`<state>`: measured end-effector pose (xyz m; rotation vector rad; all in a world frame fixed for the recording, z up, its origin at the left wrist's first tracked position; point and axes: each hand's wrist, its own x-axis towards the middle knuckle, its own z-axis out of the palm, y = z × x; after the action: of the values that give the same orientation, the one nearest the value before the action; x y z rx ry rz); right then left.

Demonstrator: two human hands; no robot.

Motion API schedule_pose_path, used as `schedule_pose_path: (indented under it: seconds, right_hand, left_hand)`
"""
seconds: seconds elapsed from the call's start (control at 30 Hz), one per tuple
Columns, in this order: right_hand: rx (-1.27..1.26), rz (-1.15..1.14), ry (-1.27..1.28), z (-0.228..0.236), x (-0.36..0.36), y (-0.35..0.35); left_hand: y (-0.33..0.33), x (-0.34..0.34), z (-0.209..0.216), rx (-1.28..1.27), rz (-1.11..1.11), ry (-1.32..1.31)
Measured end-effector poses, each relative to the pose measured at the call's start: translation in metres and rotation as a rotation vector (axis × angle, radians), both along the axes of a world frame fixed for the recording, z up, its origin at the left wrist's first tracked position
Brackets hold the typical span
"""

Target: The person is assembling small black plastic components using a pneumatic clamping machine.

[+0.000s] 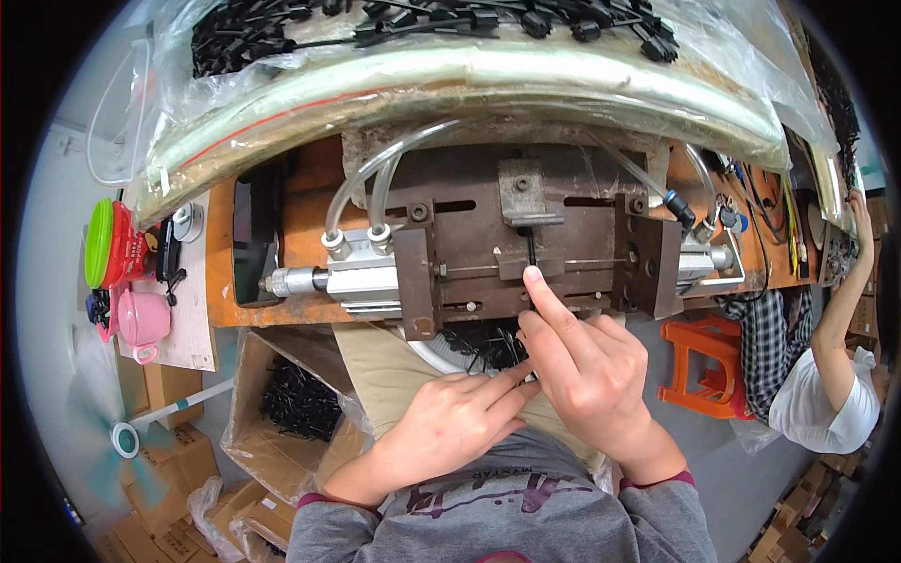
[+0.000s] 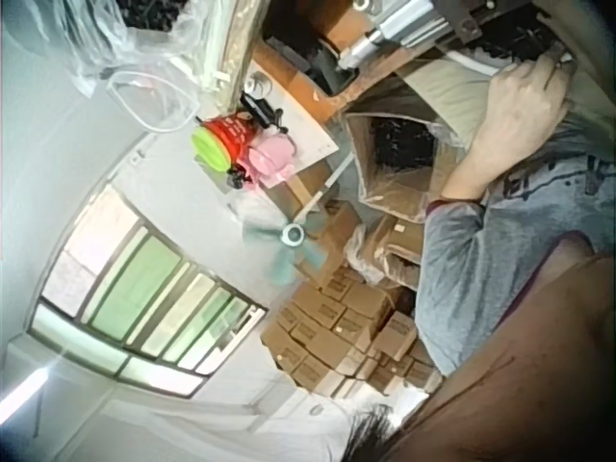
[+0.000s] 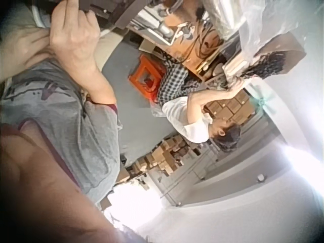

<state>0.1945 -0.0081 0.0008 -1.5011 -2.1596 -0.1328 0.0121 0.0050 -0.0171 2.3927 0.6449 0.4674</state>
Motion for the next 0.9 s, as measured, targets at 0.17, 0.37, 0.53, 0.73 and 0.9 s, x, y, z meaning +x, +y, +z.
schedule_pose_path:
  seconds: [0.17,0.37,0.53,0.73,0.9]
  right_hand:
    - [-0.08,0.007,-0.024,0.012,0.001,-0.001]
    - [0.045,0.076,0.134,0.051,0.019,0.038]
    - [0.206,0.033,0.216,0.095,0.038,0.12]
    - [0.267,0.057,-0.153,0.108,0.052,0.204]
    - [-0.164,-0.109,-0.315,0.12,0.03,0.225]
  left_hand:
    - [0.003,-0.001,-0.001,-0.016,0.001,-0.016]
    - [0.001,-0.01,-0.008,-0.007,-0.016,-0.007]
    - [-0.004,-0.013,-0.015,0.007,0.029,-0.035]
    - [-0.007,-0.012,-0.02,0.004,-0.035,-0.046]
    - [-0.006,-0.014,-0.022,-0.005,-0.016,-0.065]
